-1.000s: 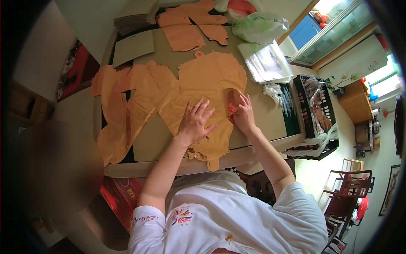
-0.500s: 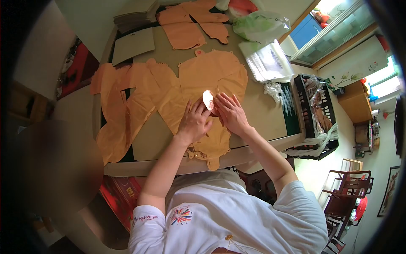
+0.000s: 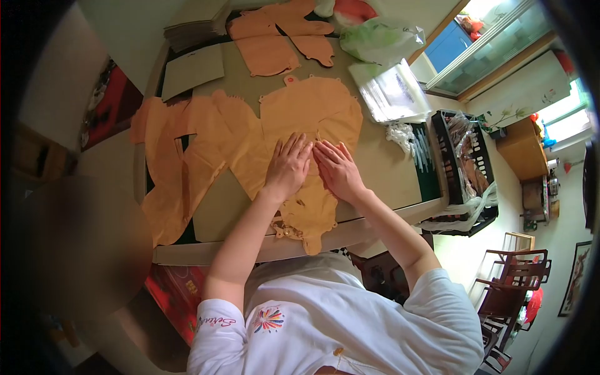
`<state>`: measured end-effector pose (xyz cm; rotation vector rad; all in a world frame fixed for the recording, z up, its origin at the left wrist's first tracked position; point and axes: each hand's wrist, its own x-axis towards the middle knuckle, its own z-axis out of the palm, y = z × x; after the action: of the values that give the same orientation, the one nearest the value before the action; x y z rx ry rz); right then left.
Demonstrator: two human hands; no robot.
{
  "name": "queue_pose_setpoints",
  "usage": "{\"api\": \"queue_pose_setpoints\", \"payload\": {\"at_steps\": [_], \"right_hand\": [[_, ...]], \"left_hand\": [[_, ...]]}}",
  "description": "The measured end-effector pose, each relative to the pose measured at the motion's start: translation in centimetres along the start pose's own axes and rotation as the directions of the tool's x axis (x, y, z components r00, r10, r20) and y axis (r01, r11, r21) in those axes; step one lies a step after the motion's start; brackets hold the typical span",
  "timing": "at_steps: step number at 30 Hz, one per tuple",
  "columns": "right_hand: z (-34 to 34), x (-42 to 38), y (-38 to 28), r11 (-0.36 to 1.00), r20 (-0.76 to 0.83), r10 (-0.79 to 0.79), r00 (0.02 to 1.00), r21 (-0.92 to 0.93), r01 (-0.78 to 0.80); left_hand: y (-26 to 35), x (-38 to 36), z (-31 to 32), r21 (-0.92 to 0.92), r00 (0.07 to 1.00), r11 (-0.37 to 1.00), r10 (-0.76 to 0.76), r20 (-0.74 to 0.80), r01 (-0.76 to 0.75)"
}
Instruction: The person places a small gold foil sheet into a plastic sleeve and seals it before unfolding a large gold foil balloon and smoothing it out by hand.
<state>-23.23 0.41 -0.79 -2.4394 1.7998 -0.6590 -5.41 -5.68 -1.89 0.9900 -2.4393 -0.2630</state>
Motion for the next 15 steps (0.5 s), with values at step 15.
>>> {"api": "queue_pose_setpoints", "payload": {"at_steps": [15], "right_hand": [[0.7,16.4,12.5,0.822,-0.129,0.535,0.835,-0.15,-0.55]], "left_hand": [[-0.2,-0.3,0.3,0.015,1.0,1.0,0.014,0.026,-0.015]]}}
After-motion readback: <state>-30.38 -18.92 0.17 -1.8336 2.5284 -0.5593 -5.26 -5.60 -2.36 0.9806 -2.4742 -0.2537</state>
